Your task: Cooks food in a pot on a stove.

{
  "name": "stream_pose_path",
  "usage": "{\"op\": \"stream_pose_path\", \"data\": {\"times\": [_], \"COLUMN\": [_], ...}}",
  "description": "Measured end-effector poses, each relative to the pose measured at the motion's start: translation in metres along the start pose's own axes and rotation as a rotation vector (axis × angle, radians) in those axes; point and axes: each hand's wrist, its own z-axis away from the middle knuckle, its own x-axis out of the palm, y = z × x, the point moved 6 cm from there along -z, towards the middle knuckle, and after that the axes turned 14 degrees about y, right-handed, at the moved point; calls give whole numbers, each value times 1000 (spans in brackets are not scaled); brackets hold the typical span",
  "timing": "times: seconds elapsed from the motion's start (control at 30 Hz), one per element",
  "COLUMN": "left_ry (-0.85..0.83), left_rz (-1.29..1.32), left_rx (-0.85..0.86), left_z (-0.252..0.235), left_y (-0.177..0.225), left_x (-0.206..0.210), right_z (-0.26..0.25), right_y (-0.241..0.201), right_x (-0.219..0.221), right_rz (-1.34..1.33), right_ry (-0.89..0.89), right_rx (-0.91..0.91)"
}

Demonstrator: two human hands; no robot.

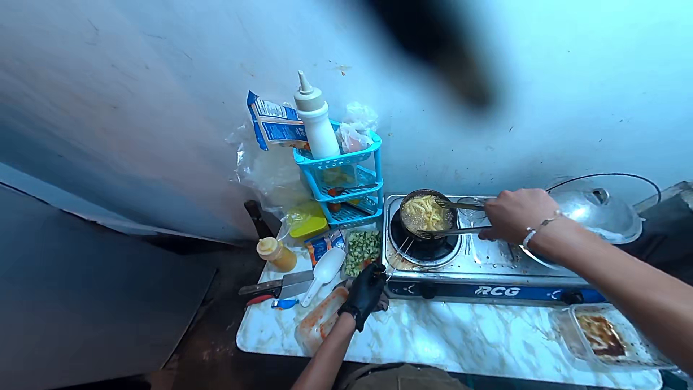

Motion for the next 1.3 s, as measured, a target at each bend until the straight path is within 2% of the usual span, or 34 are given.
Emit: {"op": "stream_pose_path", "data": {"times": [0.13, 0.3, 0.47, 0.6, 0.7, 0.77, 1.0, 1.17, 1.3], "left_ry": [6, -11, -18, -14, -20, -23, -29, -27, -62], "left_rz": [16, -12, -33, -45, -49, -41, -49, -17, -14], "left_rx": [5, 2, 7, 20, 23, 24, 33, 16, 1], "left_z": [-3, -1, -1, -3, -3, -2, -3, -1, 1], "left_y": [-4, 3, 2, 1, 2, 2, 1, 0, 2], "left_x": [1, -2, -1, -1, 0, 1, 0, 2, 7], "right_z": [7, 21, -2, -30, -30, -29, -7, 16, 10], "right_y": [-16, -19, 21, 67, 83, 90, 84, 62, 44], "right_x": [20, 37, 43, 73, 82, 83, 29, 1, 2], "right_rz": [-29, -2, -165, -398, -553, -586, -227, -79, -32], "right_ry": [24, 30, -51, -89, -204, -216, 0, -24, -33], "right_rx": [33, -27, 5, 13, 82, 96, 14, 54, 48]}}
